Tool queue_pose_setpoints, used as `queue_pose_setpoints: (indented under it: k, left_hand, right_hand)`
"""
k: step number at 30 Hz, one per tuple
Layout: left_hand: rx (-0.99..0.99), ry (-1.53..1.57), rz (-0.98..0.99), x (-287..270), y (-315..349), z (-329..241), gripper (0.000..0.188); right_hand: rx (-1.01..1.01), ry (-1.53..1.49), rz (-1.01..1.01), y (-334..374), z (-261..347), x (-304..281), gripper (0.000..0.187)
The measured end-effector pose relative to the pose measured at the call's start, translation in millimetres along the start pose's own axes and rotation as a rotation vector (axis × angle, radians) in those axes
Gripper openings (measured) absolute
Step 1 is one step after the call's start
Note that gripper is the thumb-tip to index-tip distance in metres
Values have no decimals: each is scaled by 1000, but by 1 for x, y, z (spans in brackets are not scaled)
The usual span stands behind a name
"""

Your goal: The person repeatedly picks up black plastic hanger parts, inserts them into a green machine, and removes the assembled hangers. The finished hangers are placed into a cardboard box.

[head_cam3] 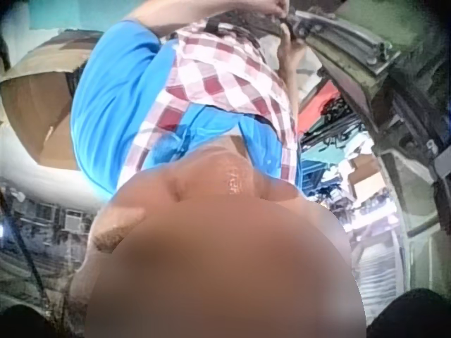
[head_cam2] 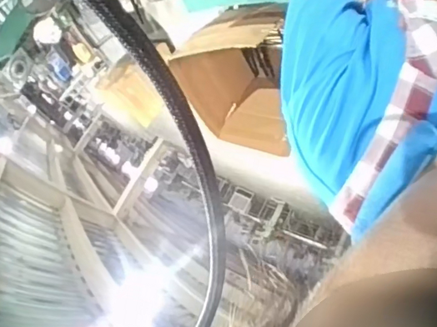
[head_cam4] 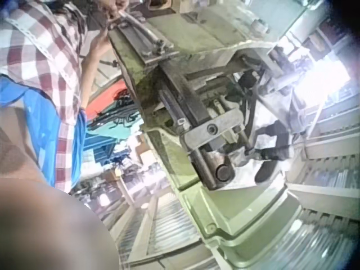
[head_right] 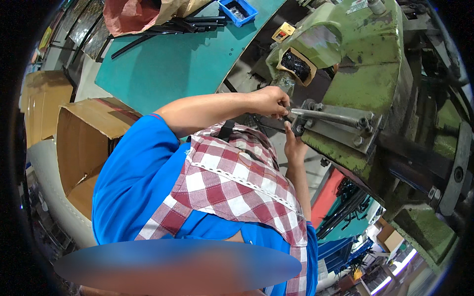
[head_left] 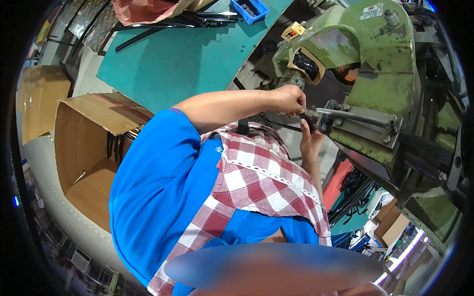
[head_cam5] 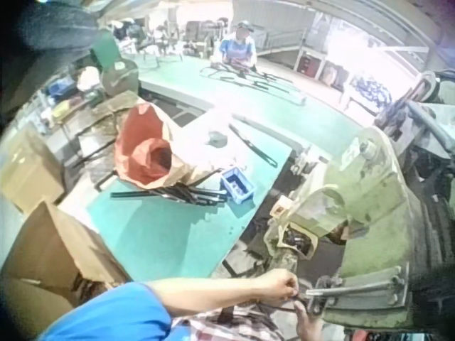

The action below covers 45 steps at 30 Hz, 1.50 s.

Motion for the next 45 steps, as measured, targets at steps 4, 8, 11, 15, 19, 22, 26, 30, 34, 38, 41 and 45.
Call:
queue_pose_setpoints:
  k: [4,8,11,15,19,22,26,30,34,38,41,45]
  left_hand:
    - [-44,101,52,9,-2,-3,12]
    - [73,23,89,25,-7,-13,12]
    - [8,46,42,28,-10,-13,11]
    - [96,-39,88,36,-12,-22,10]
    - [13,82,71,37,-15,-22,10]
    - [-8,56,2,33,-16,-20,9]
    - [6,137,70,36,-17,-17,10]
    - [-28,150,8,35,-20,-13,12]
    - [-11,155,71,37,-22,-12,13]
    - [-30,155,73,40,-24,-3,16]
    - [-92,149,103,43,-26,13,28]
    - [-43,-206,-83,3,-16,44,41]
  right_hand:
    - [-144,561,41,7,10,-13,22]
    - [-13,82,-106,15,12,-26,22]
    - [-67,195,-39,15,21,-27,23]
    - [2,208,-59,17,26,-39,23]
    - [-19,162,-77,15,20,-45,21]
    - [-37,319,-46,9,13,-46,20]
    - [-14,159,-87,5,6,-44,23]
    - [-25,58,-38,4,12,-37,21]
    - [103,290,-125,7,18,-42,23]
    - [60,437,-20,5,12,-41,26]
    - [-4,570,45,2,-6,-44,25]
    - [19,406,36,3,-37,-52,26]
Point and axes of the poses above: each hand's wrist, its own y-axis away from the middle knuckle, its own x-axis out of the palm, z = x × y, the point moved 4 cm from there along -y, towards the middle knuckle, and after that the axes turned 5 degrees about -x, right-handed, at the moved point
